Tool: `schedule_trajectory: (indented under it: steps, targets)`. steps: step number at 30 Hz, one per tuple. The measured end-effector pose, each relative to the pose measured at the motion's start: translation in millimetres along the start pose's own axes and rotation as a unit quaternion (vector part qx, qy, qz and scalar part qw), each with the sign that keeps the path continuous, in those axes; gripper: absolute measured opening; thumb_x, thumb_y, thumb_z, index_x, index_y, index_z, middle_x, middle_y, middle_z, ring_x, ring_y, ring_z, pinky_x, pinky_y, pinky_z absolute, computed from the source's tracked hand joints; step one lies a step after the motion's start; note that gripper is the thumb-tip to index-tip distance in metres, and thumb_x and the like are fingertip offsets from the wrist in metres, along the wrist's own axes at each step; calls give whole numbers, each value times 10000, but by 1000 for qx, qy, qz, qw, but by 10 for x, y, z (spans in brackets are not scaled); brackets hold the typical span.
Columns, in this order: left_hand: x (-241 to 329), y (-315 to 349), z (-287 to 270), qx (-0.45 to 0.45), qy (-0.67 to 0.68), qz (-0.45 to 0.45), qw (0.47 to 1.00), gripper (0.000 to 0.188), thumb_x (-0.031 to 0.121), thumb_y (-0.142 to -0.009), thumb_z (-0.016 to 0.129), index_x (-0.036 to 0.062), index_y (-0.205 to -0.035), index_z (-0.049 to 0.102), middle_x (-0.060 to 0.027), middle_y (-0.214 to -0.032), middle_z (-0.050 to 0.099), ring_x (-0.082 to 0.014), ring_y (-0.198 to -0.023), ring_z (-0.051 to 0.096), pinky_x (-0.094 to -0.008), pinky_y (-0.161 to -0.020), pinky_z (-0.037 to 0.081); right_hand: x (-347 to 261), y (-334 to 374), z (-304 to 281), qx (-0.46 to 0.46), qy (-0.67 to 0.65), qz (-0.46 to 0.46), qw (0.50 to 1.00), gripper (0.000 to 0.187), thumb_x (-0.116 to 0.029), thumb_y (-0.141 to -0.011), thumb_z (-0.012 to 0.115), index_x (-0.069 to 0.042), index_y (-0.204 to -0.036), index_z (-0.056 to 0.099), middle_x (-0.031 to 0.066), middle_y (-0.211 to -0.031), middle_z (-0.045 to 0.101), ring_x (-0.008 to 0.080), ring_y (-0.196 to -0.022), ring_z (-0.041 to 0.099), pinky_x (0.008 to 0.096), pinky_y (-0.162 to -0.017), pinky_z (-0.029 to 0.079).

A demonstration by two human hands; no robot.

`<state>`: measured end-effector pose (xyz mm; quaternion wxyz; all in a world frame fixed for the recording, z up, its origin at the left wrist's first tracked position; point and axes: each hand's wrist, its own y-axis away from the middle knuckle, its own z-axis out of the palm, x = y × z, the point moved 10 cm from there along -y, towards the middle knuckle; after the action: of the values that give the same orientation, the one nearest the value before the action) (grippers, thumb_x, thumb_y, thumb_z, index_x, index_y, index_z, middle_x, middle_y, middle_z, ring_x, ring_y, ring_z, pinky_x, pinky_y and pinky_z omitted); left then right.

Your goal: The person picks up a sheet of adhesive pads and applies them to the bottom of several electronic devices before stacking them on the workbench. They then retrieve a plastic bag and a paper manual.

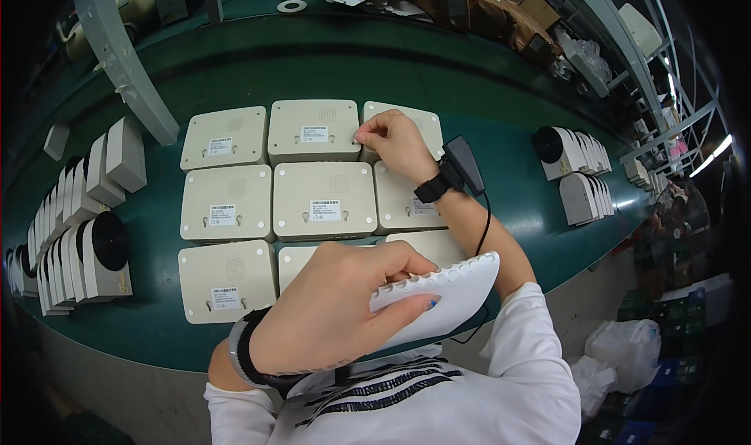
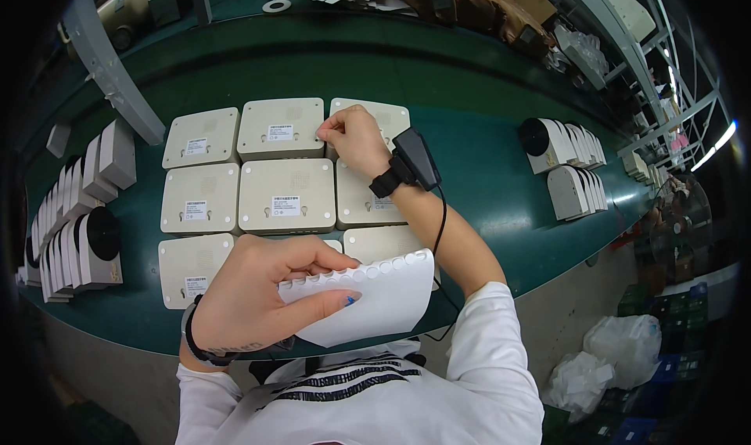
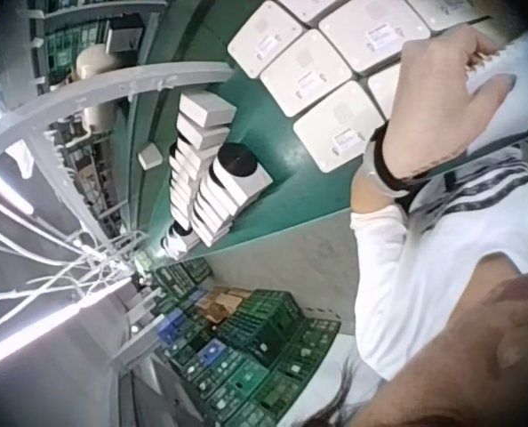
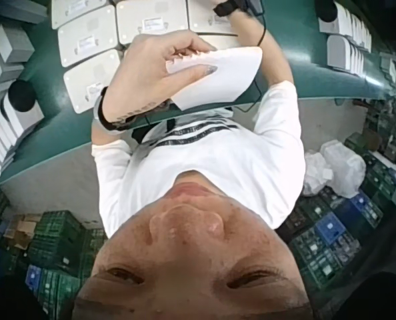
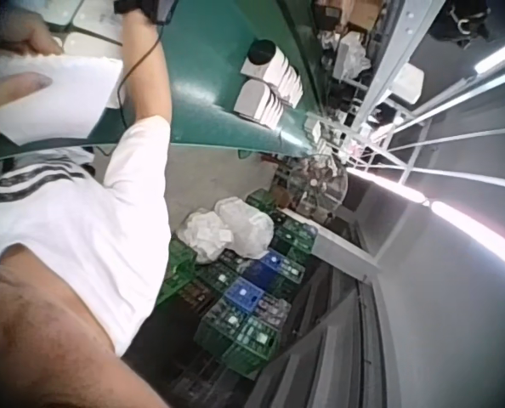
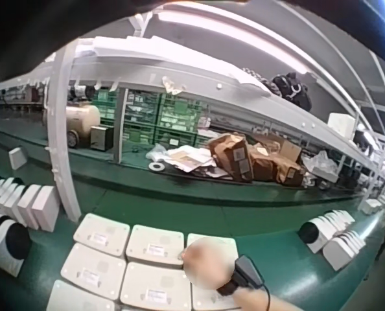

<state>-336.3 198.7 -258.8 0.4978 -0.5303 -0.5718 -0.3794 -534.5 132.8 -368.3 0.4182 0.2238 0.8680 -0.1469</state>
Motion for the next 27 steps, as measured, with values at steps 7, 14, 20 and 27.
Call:
schedule_trajectory:
  steps: [7, 14, 20, 27]
  targets:
    - [-39, -20, 18, -14, -11, -6, 1000, 225, 110, -821, 696, -13, -1007, 671, -120, -832, 702, -164, -730, 681, -245, -687, 515, -12, -14, 31, 9, 44, 1, 999, 155, -142, -809, 731, 1, -864, 711, 87, -884, 545, 158, -723, 563, 276, -656, 484]
    - [-67, -42, 18, -22, -22, -16, 999, 232, 125, -824, 696, -10, -1010, 667, -131, -833, 701, -179, -729, 683, -250, -695, 517, -24, -14, 19, 24, 62, -14, 998, 140, -135, -798, 737, -7, -850, 719, 95, -892, 551, 171, -734, 568, 280, -670, 488]
    - [-111, -61, 8, -18, -23, -27, 999, 235, 125, -820, 698, -8, -1011, 668, -130, -829, 702, -182, -721, 683, -252, -696, 520, -40, -105, 13, 16, 89, -6, 996, 264, -158, -742, 785, 2, -910, 658, 91, -902, 577, 173, -759, 577, 274, -683, 486]
    - [-125, -74, 41, -15, -29, -39, 999, 225, 112, -810, 704, -12, -995, 675, -127, -827, 703, -166, -720, 681, -242, -688, 516, 64, -267, 12, -32, 159, 42, 986, 355, -178, -700, 812, -18, -947, 613, 75, -877, 605, 158, -794, 584, 257, -689, 475]
